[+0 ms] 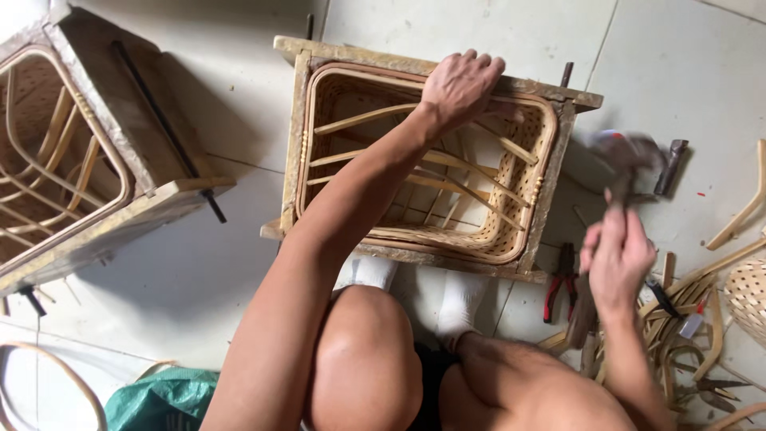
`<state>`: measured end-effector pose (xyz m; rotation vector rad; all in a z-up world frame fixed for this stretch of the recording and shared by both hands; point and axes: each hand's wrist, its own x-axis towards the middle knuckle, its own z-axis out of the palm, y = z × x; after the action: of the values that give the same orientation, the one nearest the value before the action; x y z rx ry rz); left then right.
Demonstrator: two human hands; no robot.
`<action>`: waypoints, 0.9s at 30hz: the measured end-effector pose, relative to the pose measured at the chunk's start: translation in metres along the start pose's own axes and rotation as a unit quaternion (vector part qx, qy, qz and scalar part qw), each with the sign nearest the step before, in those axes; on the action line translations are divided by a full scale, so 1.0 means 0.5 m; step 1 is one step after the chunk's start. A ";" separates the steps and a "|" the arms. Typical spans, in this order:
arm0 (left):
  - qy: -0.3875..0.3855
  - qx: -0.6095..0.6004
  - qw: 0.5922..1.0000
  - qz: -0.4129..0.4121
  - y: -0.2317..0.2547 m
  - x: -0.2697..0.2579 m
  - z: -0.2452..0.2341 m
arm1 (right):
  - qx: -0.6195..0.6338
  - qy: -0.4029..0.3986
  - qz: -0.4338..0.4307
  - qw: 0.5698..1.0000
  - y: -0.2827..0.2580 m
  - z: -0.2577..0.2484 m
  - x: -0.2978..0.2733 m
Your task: The person weaves a rectangular basket by inserting thin bamboo strips into a wooden mold. They use a hammer and pliers to secure and trim the strips, working on the basket's rim and sides.
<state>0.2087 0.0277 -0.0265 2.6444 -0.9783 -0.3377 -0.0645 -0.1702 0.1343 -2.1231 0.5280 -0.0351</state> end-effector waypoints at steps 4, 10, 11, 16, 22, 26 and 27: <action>0.002 -0.089 0.996 0.018 -0.010 -0.050 -0.069 | -0.007 0.086 0.064 0.994 0.156 -0.020 -0.179; 0.286 -0.283 0.911 -0.089 -0.231 -0.443 -0.233 | -0.033 0.107 0.178 0.978 0.389 -0.018 -0.392; 0.297 -0.394 0.861 -0.124 -0.254 -0.507 -0.254 | -0.049 0.099 0.187 0.976 0.409 -0.020 -0.412; 0.258 -0.490 0.750 -0.362 -0.223 -0.801 -0.229 | -0.125 0.065 0.179 0.974 0.454 -0.001 -0.425; 0.236 -0.548 0.701 -0.392 -0.090 -0.848 -0.092 | -0.202 0.033 0.151 0.967 0.455 -0.001 -0.422; 0.192 -0.571 0.680 -0.418 -0.079 -0.822 -0.100 | -0.228 0.014 0.134 0.964 0.457 0.028 -0.412; 0.181 -0.566 0.688 -0.415 -0.083 -0.815 -0.106 | -0.232 0.014 0.132 0.964 0.459 0.036 -0.405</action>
<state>-0.0515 0.3378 0.0542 1.6237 0.5523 -0.3865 -0.3262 -0.1902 -0.0244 -2.4867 0.9019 0.2320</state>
